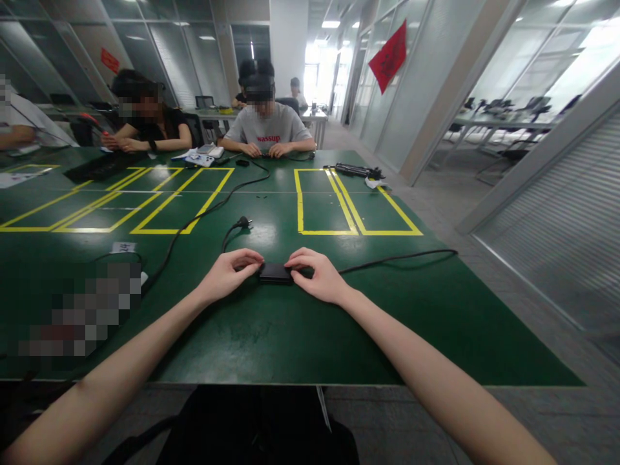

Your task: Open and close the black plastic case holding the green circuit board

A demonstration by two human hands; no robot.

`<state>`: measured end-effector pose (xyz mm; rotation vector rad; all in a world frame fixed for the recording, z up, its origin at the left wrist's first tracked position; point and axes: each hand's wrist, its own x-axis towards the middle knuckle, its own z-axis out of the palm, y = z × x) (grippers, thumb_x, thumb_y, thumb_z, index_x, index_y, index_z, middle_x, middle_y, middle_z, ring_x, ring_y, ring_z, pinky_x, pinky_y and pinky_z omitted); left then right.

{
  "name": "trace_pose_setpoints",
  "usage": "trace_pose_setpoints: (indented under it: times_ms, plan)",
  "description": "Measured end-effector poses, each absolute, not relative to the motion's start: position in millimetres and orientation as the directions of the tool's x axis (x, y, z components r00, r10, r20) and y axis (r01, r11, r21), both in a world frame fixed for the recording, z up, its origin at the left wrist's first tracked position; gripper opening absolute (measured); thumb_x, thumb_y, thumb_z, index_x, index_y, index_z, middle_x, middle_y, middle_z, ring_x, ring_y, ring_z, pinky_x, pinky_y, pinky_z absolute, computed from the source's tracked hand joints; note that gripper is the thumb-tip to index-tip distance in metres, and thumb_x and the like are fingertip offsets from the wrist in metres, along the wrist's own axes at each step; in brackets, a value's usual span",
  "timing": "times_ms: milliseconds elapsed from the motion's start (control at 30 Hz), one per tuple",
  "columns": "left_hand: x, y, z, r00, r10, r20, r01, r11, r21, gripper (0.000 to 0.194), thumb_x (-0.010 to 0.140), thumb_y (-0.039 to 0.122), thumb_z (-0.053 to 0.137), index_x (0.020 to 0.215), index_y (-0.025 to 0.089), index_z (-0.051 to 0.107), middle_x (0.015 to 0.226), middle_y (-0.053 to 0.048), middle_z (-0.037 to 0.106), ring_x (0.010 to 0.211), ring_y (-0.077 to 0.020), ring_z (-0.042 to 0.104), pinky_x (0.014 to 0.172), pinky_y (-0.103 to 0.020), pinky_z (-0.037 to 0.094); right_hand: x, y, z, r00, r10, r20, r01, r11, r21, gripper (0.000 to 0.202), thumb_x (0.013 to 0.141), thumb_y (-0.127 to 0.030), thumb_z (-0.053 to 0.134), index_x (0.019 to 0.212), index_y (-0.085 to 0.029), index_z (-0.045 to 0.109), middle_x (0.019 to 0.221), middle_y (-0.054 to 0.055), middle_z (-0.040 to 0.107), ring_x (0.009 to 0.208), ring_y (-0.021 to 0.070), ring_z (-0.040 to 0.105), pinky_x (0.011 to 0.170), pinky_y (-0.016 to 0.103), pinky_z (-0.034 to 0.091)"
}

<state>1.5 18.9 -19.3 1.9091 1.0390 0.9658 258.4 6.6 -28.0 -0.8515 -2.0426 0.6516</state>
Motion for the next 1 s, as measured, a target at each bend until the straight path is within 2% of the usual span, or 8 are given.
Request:
trace_pose_setpoints:
  times_ms: [133, 233, 367, 533, 700, 800, 867, 1000]
  plan:
    - [1.6, 16.0, -16.4, 0.445, 0.843, 0.301, 0.405, -0.49, 0.772, 0.02, 0.087, 0.031, 0.065, 0.099, 0.017, 0.074, 0.095, -0.007, 0.078, 0.085, -0.0204, 0.073, 0.084, -0.034, 0.061, 257.2, 5.7, -28.4, -0.459, 0.761, 0.459, 0.39, 0.637, -0.665, 0.021, 0.091, -0.029, 0.066, 0.108, -0.019, 0.075, 0.109, 0.01, 0.07, 0.09, 0.0205, 0.07, 0.085, 0.039, 0.061]
    - [-0.5, 16.4, -16.7, 0.486, 0.809, 0.33, 0.446, -0.555, 0.702, 0.023, 0.091, 0.031, 0.063, 0.106, 0.017, 0.074, 0.099, -0.007, 0.077, 0.087, -0.0197, 0.071, 0.084, -0.033, 0.059, 256.5, 6.7, -31.0, -0.467, 0.769, 0.436, 0.465, 0.633, -0.619, 0.029, 0.092, -0.032, 0.068, 0.117, -0.019, 0.073, 0.113, 0.012, 0.07, 0.101, 0.0242, 0.069, 0.092, 0.044, 0.058]
    - [-0.5, 17.3, -18.4, 0.538, 0.779, 0.322, 0.541, -0.612, 0.576, 0.027, 0.096, 0.032, 0.059, 0.116, 0.019, 0.072, 0.104, -0.007, 0.074, 0.092, -0.0203, 0.069, 0.085, -0.032, 0.057, 256.7, 7.5, -31.8, -0.515, 0.763, 0.392, 0.511, 0.64, -0.574, 0.02, 0.094, -0.031, 0.067, 0.109, -0.02, 0.073, 0.109, 0.01, 0.072, 0.103, 0.0249, 0.067, 0.094, 0.044, 0.056]
    - [6.9, 14.0, -17.5, 0.58, 0.776, 0.246, 0.677, -0.628, 0.384, 0.032, 0.102, 0.045, 0.052, 0.106, 0.021, 0.073, 0.097, -0.005, 0.07, 0.086, -0.0204, 0.067, 0.08, -0.031, 0.053, 256.5, 1.5, -26.3, -0.548, 0.702, 0.456, 0.455, 0.707, -0.542, 0.024, 0.089, -0.029, 0.073, 0.111, -0.02, 0.069, 0.111, 0.01, 0.071, 0.105, 0.0251, 0.066, 0.093, 0.043, 0.056]
    - [10.0, 9.4, -14.9, 0.606, 0.739, 0.293, 0.652, -0.673, 0.348, 0.029, 0.101, 0.046, 0.055, 0.103, 0.021, 0.07, 0.092, -0.005, 0.069, 0.085, -0.0216, 0.066, 0.078, -0.031, 0.051, 252.2, -3.4, -23.6, -0.536, 0.691, 0.485, 0.495, 0.723, -0.482, 0.035, 0.089, -0.032, 0.073, 0.121, -0.022, 0.065, 0.115, 0.011, 0.068, 0.105, 0.0259, 0.065, 0.09, 0.041, 0.056]
    - [10.0, 8.6, -14.3, 0.628, 0.708, 0.323, 0.634, -0.706, 0.316, 0.029, 0.1, 0.047, 0.057, 0.104, 0.02, 0.069, 0.092, -0.006, 0.069, 0.087, -0.0223, 0.066, 0.079, -0.032, 0.051, 250.6, -2.0, -25.3, -0.543, 0.73, 0.415, 0.602, 0.683, -0.414, 0.022, 0.097, -0.038, 0.064, 0.108, -0.02, 0.07, 0.101, 0.009, 0.071, 0.091, 0.0231, 0.067, 0.081, 0.036, 0.055]
    - [10.3, 7.9, -13.7, 0.637, 0.701, 0.32, 0.638, -0.713, 0.29, 0.03, 0.101, 0.047, 0.057, 0.103, 0.02, 0.068, 0.092, -0.006, 0.069, 0.088, -0.0226, 0.067, 0.08, -0.033, 0.051, 250.3, -1.2, -26.9, -0.553, 0.74, 0.382, 0.649, 0.671, -0.359, 0.024, 0.101, -0.039, 0.058, 0.099, -0.019, 0.072, 0.091, 0.008, 0.073, 0.084, 0.022, 0.068, 0.076, 0.035, 0.053]
    - [13.1, 4.0, -11.7, 0.651, 0.69, 0.316, 0.635, -0.724, 0.27, 0.031, 0.1, 0.048, 0.057, 0.107, 0.02, 0.067, 0.099, -0.007, 0.071, 0.093, -0.0243, 0.068, 0.083, -0.035, 0.051, 249.8, -1.7, -28.9, -0.562, 0.718, 0.412, 0.676, 0.685, -0.272, 0.031, 0.105, -0.039, 0.052, 0.101, -0.019, 0.075, 0.093, 0.01, 0.076, 0.085, 0.0226, 0.069, 0.078, 0.035, 0.051]
